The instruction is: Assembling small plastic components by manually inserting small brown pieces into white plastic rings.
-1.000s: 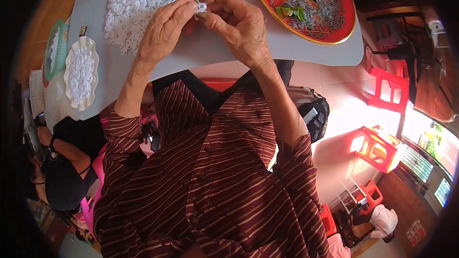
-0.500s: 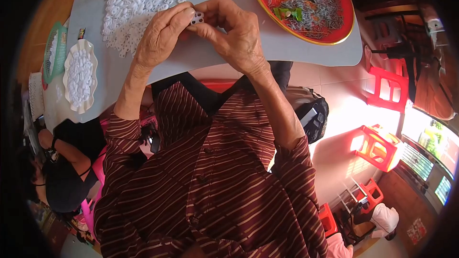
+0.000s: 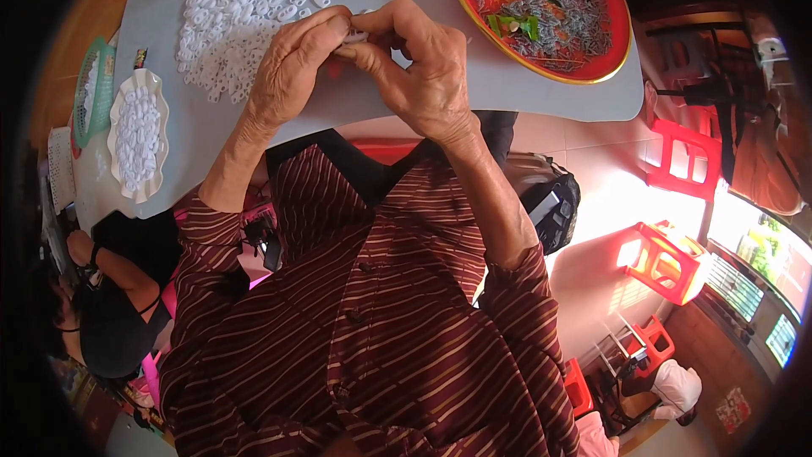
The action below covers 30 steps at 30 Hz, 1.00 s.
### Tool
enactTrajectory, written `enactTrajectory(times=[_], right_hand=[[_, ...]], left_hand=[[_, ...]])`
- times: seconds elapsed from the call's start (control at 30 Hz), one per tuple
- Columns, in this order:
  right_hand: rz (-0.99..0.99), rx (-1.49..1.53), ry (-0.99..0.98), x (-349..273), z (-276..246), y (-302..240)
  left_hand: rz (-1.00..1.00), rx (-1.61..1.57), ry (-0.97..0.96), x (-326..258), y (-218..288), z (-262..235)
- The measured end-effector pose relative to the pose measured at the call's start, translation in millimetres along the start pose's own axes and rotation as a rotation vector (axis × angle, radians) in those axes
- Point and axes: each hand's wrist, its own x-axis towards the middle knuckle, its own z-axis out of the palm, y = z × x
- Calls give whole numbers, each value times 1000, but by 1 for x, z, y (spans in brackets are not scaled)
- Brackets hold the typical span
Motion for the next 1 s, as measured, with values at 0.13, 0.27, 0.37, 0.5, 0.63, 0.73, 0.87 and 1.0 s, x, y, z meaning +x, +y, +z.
enactTrajectory(times=[0.13,0.27,0.37,0.5,0.63,0.73,0.87,1.0], right_hand=[[-7,-44,-7,-1,-2,0],[-70,4,33,-1,3,3],[67,102,17,0,4,7],[96,116,-3,0,5,8],[47,46,-7,-1,4,5],[12,57,-4,-1,2,4],[28,24,-14,-1,0,0],[56,11,-5,0,1,-1]], left_hand=[[-22,-32,-31,0,1,0],[-19,-38,12,-1,0,3],[-53,-39,33,0,3,3],[-55,6,38,-1,-1,1],[-60,-4,40,-3,-3,4],[-51,-29,41,-3,-1,6],[-99,-44,0,-1,5,4],[-89,-43,21,1,2,1]])
